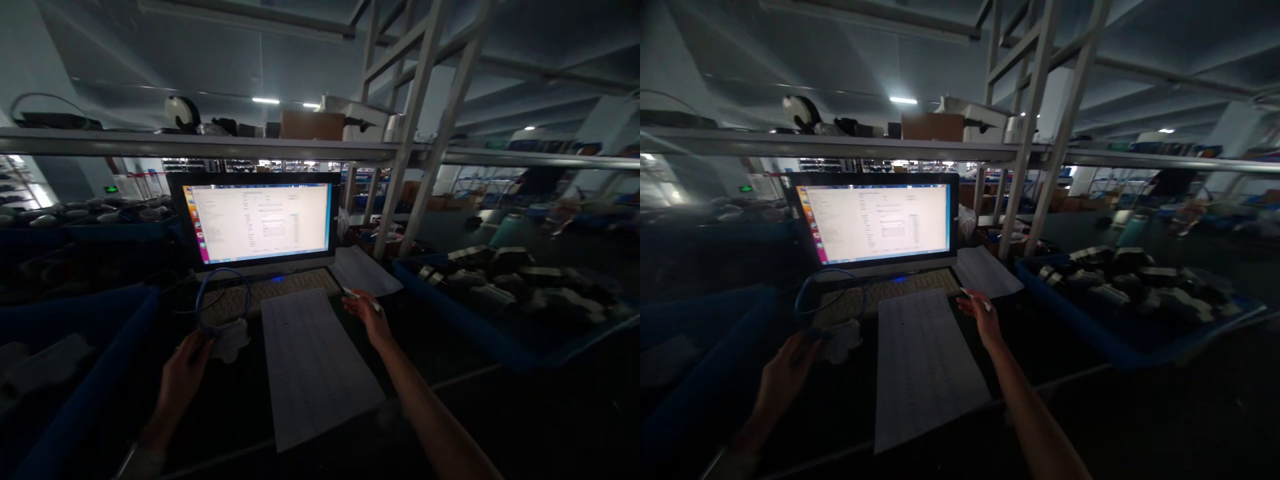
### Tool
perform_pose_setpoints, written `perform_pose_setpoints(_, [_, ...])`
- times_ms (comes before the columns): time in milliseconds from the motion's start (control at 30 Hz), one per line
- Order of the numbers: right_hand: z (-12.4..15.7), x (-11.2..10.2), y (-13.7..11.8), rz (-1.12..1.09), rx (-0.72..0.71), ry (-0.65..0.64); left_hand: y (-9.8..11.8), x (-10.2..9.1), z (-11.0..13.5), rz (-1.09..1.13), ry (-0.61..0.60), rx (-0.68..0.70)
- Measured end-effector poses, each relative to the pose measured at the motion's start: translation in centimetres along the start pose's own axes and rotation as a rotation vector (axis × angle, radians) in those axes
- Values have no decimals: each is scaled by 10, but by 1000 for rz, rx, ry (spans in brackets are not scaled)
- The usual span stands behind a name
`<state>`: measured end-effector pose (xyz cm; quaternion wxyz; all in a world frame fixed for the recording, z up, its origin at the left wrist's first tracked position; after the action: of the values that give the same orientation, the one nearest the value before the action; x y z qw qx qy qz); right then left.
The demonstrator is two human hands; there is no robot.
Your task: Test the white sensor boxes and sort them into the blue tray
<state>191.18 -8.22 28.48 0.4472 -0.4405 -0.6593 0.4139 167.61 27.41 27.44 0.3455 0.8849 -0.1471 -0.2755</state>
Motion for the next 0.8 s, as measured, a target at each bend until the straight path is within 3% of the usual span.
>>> perform_pose_setpoints(133, [-6,-49,-35,279,-164,4,-5,3,3,-50,22,89])
perform_pose_setpoints(200, [-11,-82,-45,612,-322,36,-4,4,4,-42,32,101])
perform_pose_setpoints(300, [-17,-128,-36,970,-448,62,0,4,5,-25,56,113])
perform_pose_setpoints(433, [-22,-170,-6,1184,-471,180,4,4,6,-14,52,151])
perform_pose_setpoints(567, [-28,-182,14,1268,-384,133,2,5,9,-24,73,172])
perform_pose_setpoints(800, [-30,-179,12,1303,-298,76,0,6,9,-10,56,171])
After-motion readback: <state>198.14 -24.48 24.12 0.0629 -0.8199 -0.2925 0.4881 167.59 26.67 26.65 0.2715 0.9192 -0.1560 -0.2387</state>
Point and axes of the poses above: each hand's wrist, its own z-axis away from the middle knuckle, its own x-axis out of the palm, y = z × x, the point moved 3 cm from there along -z, towards the middle knuckle, and after that the axes turned 5 degrees about z, right-handed, at the moved point
